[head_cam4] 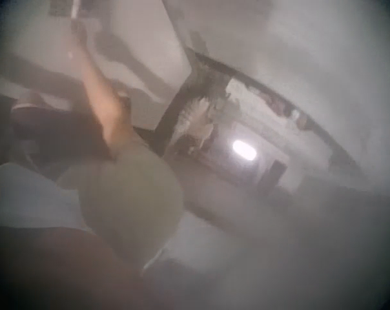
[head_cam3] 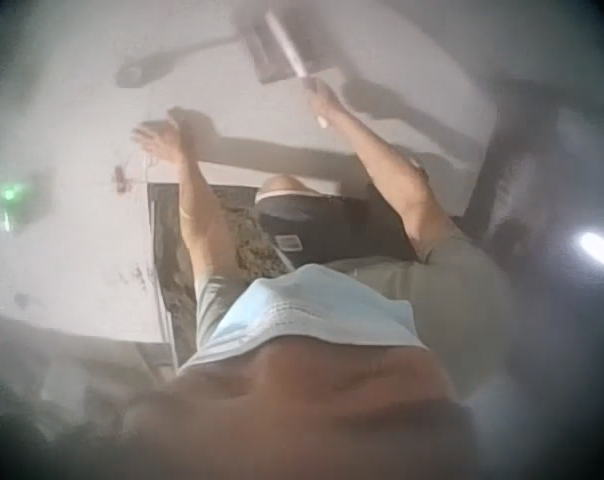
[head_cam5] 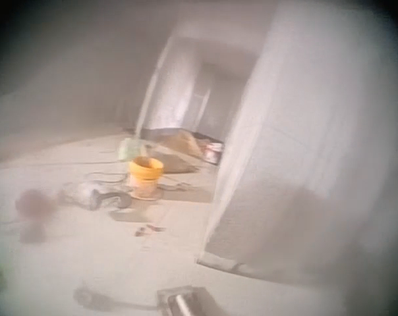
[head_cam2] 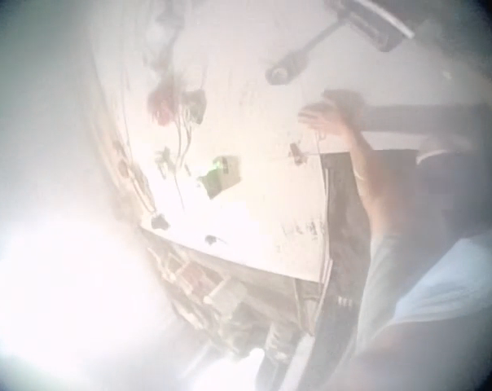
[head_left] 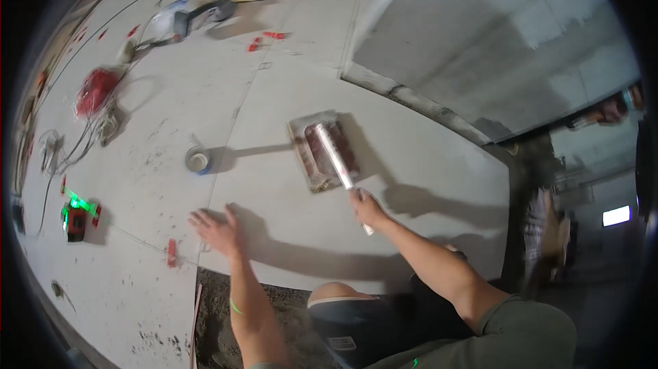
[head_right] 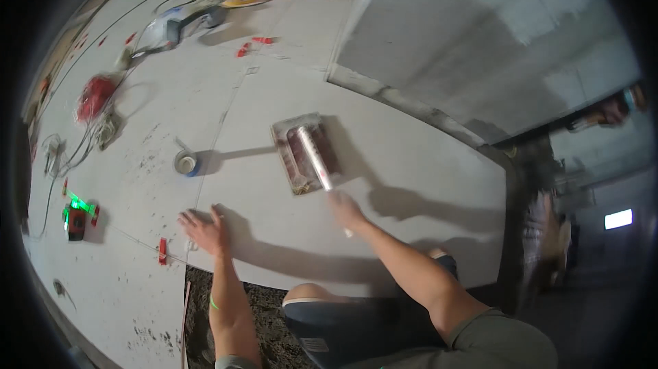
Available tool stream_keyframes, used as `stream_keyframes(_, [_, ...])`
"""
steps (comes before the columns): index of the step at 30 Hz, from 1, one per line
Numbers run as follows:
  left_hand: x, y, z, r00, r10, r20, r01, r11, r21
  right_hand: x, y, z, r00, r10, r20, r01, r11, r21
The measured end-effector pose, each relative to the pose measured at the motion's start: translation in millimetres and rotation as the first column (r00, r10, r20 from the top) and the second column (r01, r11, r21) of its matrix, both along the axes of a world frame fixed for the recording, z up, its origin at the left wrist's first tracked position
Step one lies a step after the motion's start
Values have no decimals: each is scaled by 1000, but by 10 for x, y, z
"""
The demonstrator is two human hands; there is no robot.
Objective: The person kneels on the floor and uses a trowel to spread adhesive on large white tiles. They also use a tape measure to check dimensions and a laser level is visible nearby. Another person is seen working in the background.
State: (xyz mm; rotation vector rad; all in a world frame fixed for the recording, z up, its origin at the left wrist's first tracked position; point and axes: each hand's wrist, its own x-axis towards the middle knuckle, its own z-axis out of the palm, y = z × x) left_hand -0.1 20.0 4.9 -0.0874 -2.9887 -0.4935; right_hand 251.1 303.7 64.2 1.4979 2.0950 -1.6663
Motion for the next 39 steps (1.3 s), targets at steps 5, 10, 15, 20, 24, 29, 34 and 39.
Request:
stream_keyframes(5, [139, 57, -112, 923, -355, -147, 356, 934, -22, 1158, -573, 103, 982, -187, 16, 183, 931, -315])
stream_keyframes(10, [127, 133, -148, 849, -510, -142, 469, 848, -246, 986, -427, 165, 971, -185, -153, 133, 945, -298])
stream_keyframes(15, [477, 416, -23, 981, -186, -52, 116, 782, -613, 1265, -60, 73, 993, -102, 55, 100, 994, 46])
stream_keyframes(20, [2055, 1065, -365, 887, -290, -360, 89, 872, -481, 2702, -298, 196, 927, -338, 161, 370, 890, -267])
stream_keyframes(24, [2271, 1092, -638, 948, -249, -196, 144, 891, -430, 3414, -222, 342, 923, -336, 188, 361, 924, -123])
stream_keyframes(29, [2305, 1217, -796, 880, -459, -126, 381, 838, -391, 3919, 639, 891, 800, -597, -65, 577, 733, 360])
stream_keyframes(34, [2322, 1199, -570, 816, -576, -56, 511, 763, -396, 4811, 1696, 1882, 672, -720, -176, 721, 581, 377])
stream_keyframes(39, [1993, 1108, -345, 602, -737, 307, 797, 581, -167, 5370, 1979, 1496, 663, -709, -242, 720, 515, 465])
